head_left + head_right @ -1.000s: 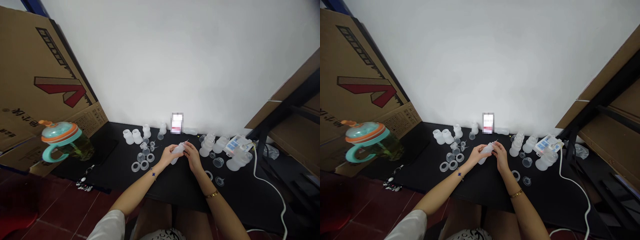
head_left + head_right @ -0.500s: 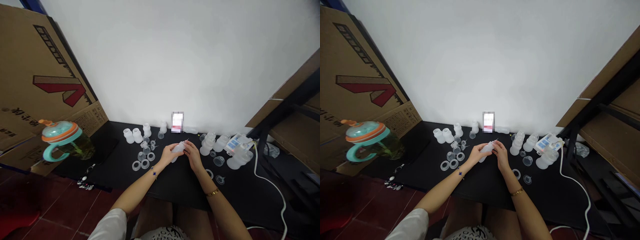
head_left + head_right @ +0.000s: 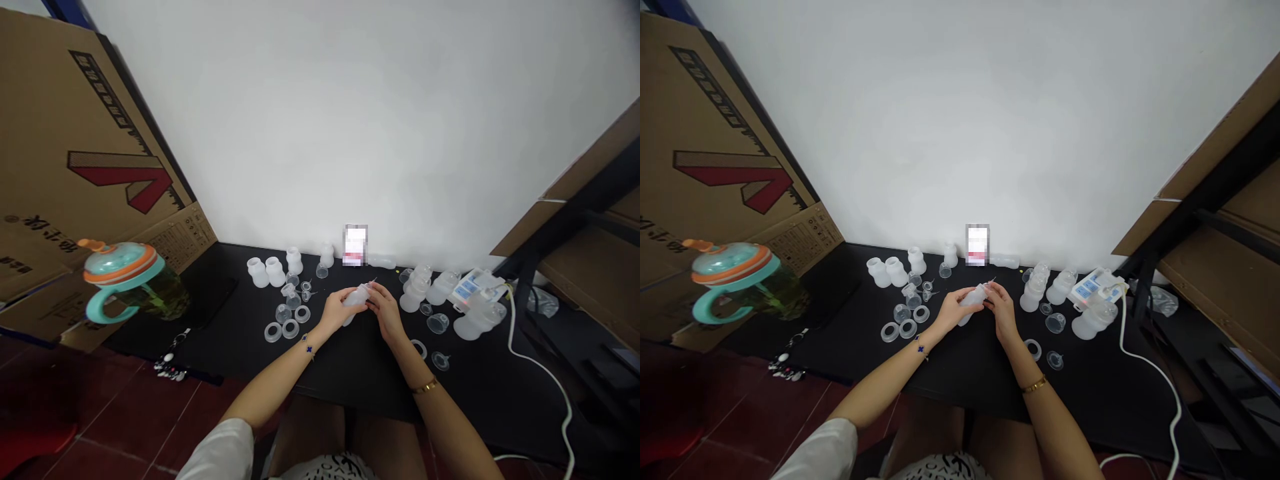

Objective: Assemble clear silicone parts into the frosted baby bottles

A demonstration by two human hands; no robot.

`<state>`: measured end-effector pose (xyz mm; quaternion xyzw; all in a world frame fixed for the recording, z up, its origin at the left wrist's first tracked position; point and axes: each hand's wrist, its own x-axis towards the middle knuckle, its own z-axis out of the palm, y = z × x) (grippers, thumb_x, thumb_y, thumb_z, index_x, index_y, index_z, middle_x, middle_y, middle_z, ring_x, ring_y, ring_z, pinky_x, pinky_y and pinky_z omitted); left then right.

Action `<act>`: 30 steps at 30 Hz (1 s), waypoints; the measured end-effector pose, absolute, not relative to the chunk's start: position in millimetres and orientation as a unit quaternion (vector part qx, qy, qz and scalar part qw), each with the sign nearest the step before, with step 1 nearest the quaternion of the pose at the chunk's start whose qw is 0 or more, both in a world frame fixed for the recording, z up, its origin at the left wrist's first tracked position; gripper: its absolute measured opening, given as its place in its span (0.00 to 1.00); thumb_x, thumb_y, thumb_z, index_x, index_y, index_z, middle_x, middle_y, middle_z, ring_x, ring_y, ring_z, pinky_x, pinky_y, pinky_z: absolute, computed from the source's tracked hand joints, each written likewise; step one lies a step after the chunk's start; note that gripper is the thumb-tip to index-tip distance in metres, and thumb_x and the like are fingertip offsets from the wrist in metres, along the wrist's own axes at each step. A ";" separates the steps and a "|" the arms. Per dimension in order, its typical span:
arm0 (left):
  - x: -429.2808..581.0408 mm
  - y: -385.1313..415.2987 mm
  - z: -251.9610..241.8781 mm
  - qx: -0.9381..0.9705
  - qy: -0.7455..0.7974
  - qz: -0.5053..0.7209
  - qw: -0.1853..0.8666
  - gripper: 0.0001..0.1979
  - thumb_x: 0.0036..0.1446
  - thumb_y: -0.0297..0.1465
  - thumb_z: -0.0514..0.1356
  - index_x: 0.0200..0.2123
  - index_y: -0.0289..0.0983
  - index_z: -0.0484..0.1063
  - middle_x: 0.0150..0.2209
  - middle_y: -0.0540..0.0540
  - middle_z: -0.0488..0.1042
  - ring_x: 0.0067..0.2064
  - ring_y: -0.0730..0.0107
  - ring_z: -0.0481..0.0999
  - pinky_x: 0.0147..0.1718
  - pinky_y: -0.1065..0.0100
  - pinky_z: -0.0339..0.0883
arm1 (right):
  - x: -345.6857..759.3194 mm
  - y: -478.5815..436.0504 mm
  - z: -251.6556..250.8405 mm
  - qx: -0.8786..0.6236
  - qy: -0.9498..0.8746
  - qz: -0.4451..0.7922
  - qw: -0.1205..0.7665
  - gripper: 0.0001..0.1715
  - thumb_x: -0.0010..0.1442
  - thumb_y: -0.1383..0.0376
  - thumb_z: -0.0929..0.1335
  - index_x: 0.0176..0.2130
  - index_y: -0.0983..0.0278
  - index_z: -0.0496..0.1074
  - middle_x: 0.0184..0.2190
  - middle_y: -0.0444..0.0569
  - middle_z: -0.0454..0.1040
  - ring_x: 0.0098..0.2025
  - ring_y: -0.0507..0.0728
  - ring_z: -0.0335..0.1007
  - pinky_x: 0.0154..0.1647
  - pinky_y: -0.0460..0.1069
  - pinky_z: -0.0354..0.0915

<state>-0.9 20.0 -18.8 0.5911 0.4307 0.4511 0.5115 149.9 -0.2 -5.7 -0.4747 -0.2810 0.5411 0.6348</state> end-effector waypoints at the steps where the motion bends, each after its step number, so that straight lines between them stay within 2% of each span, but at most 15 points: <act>1: -1.0 20.1 -18.8 0.593 0.431 0.450 0.510 0.28 0.42 0.34 0.75 0.49 0.35 0.80 0.43 0.42 0.83 0.44 0.54 0.80 0.45 0.61 0.71 | 150.0 0.0 -6.2 -0.475 -0.283 0.541 0.634 0.23 0.44 0.57 0.80 0.41 0.59 0.79 0.44 0.48 0.81 0.45 0.60 0.77 0.40 0.50 0.71; 24: -3.5 17.4 -15.3 0.643 0.479 0.427 0.418 0.29 0.42 0.36 0.75 0.51 0.40 0.80 0.47 0.42 0.82 0.46 0.52 0.79 0.49 0.58 0.70 | 151.8 0.4 -6.3 -0.496 -0.301 0.529 0.619 0.25 0.44 0.55 0.81 0.41 0.59 0.79 0.43 0.48 0.81 0.42 0.58 0.76 0.36 0.49 0.72; 30: -3.8 15.4 -15.5 0.655 0.480 0.425 0.399 0.34 0.43 0.35 0.75 0.57 0.43 0.76 0.49 0.43 0.81 0.48 0.53 0.79 0.51 0.59 0.69 | 151.8 -0.4 -5.9 -0.500 -0.302 0.525 0.618 0.25 0.44 0.55 0.81 0.40 0.59 0.79 0.42 0.46 0.80 0.41 0.57 0.75 0.35 0.48 0.71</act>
